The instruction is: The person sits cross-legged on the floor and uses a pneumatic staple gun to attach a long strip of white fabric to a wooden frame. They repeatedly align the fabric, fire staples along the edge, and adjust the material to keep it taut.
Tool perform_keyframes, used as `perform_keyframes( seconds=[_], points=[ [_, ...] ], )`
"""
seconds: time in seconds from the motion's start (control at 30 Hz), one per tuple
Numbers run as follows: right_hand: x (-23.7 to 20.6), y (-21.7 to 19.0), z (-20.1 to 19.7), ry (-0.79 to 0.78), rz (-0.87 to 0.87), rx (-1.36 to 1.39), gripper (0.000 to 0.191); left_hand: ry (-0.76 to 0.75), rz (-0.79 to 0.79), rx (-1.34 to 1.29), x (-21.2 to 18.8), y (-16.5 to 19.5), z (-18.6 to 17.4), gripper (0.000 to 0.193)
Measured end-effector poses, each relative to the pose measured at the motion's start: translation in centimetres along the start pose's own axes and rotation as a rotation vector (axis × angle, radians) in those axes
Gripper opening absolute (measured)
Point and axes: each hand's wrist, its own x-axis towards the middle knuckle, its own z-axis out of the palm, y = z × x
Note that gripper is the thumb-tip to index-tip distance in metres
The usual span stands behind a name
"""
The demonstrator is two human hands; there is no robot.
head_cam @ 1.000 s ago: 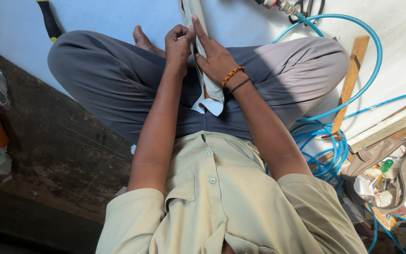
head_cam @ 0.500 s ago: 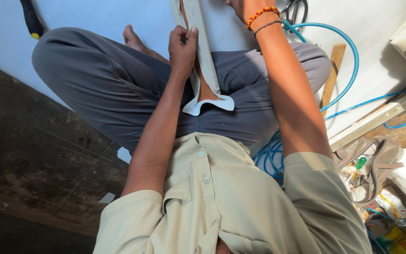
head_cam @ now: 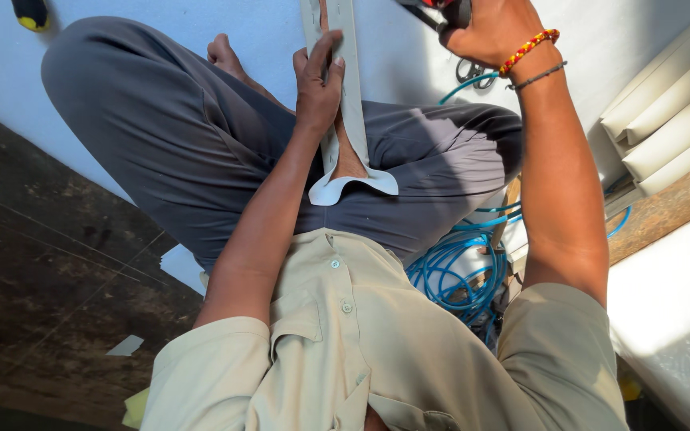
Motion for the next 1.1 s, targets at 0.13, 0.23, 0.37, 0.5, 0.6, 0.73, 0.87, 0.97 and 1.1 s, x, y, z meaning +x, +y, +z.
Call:
perform_keyframes(
  seconds=[0.13,0.23,0.37,0.5,0.6,0.73,0.87,0.97,1.1],
  points=[
    [0.1,-4.2,-1.5,-0.152,-0.124,-0.016,0.047,-0.038,-0.156,-0.054,-0.2,-0.4,-0.3,0.036],
    [1.1,-6.8,-1.0,-0.233,-0.137,-0.105,0.048,-0.036,-0.185,-0.077,-0.2,-0.4,-0.4,0.037],
    [1.9,-8.2,-0.3,-0.241,-0.133,-0.16,0.054,-0.013,-0.192,-0.047,0.0,-0.4,-0.2,0.038],
    [2.3,-9.1,-0.4,-0.334,-0.064,-0.216,0.04,-0.007,-0.236,-0.046,0.1,-0.6,-0.1,0.037],
    [2.1,-9.7,-0.8,-0.358,-0.044,-0.221,0.042,-0.005,-0.199,-0.07,0.0,-0.6,-0.3,0.041],
    [1.1,-10.6,-1.1,-0.349,-0.081,-0.164,0.051,0.012,-0.153,-0.068,0.0,-0.3,-0.5,0.041],
    [0.4,-9.8,-0.4,-0.292,-0.105,-0.195,0.043,0.004,-0.16,-0.154,0.1,0.1,-0.6,0.042],
    [0.2,-6.6,0.0,0.0,-0.18,-0.186,0.038,-0.008,-0.211,-0.074,0.3,0.2,-0.8,0.04],
    [1.4,-2.0,3.5,0.248,-0.083,-0.167,0.031,-0.027,-0.103,-0.295,1.5,0.2,-1.2,0.039]
  ],
)
